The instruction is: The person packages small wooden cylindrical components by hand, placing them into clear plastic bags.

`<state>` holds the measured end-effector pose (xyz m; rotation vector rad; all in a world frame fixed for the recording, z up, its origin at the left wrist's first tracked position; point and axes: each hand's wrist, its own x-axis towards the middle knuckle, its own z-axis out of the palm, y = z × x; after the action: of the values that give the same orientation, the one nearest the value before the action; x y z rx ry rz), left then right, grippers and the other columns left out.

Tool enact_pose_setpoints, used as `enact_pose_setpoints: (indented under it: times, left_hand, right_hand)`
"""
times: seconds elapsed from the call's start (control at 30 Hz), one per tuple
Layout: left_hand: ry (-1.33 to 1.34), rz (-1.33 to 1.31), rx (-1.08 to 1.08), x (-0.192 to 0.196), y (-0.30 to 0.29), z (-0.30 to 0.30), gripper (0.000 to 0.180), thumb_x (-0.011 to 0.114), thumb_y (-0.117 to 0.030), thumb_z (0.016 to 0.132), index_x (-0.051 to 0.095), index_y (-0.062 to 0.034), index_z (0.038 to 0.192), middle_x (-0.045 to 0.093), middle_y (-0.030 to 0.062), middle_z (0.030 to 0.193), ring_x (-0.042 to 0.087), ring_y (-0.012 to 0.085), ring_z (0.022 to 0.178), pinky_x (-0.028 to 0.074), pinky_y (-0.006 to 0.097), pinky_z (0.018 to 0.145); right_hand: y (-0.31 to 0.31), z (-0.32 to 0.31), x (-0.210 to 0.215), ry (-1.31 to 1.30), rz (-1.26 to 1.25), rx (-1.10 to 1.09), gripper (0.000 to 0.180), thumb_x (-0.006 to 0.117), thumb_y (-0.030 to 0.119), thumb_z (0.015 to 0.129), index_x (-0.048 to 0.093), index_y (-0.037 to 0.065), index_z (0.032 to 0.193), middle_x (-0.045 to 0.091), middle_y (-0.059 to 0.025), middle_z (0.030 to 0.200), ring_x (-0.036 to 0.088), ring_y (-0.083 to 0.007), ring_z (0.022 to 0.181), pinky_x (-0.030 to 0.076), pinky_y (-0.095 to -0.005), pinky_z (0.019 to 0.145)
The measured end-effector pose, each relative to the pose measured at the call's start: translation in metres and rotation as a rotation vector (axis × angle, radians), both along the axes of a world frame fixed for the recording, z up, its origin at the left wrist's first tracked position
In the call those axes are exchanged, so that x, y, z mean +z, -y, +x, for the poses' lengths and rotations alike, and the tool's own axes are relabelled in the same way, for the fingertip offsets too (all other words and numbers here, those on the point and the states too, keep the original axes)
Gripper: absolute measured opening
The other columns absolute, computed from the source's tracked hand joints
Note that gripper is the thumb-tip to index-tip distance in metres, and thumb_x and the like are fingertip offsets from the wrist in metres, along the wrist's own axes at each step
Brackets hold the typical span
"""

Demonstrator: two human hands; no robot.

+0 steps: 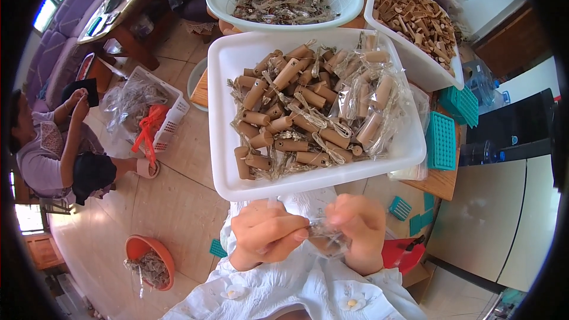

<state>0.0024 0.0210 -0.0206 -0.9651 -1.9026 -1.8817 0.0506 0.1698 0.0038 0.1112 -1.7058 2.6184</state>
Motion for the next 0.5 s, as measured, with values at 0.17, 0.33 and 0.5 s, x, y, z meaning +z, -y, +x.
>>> enact_pose_setpoints:
  times: [0.17, 0.33, 0.5]
  left_hand:
    - [-0.242, -0.070, 0.132, -0.003, -0.006, -0.005, 0.014, 0.070, -0.009, 0.066, 0.061, -0.0020, 0.074, 0.053, 0.0012, 0.057, 0.040, 0.0120, 0.037, 0.028, 0.025, 0.035]
    - [-0.341, -0.099, 0.123, -0.004, -0.010, -0.007, 0.017, 0.071, -0.012, 0.066, 0.060, -0.0023, 0.075, 0.052, 0.0005, 0.056, 0.037, 0.0109, 0.038, 0.026, 0.025, 0.035]
    - [-0.222, -0.185, 0.054, -0.009, -0.001, -0.010, 0.035, 0.056, -0.038, 0.078, 0.058, -0.0048, 0.069, 0.040, 0.0001, 0.049, 0.035, 0.0140, 0.038, 0.026, 0.027, 0.036]
  right_hand:
    - [0.008, -0.006, -0.011, 0.161, -0.680, 0.045, 0.016, 0.050, 0.012, 0.084, 0.050, 0.005, 0.070, 0.043, -0.0020, 0.066, 0.037, -0.0104, 0.059, 0.027, -0.0218, 0.054]
    - [0.002, -0.012, -0.019, 0.036, -0.836, 0.169, 0.023, 0.050, 0.004, 0.077, 0.038, 0.007, 0.058, 0.035, -0.0014, 0.058, 0.033, -0.0099, 0.056, 0.026, -0.0236, 0.052]
    - [-0.009, -0.016, -0.003, -0.018, -0.068, 0.009, 0.030, 0.060, 0.003, 0.072, 0.036, 0.008, 0.055, 0.035, 0.0010, 0.057, 0.031, -0.0065, 0.052, 0.024, -0.0208, 0.048]
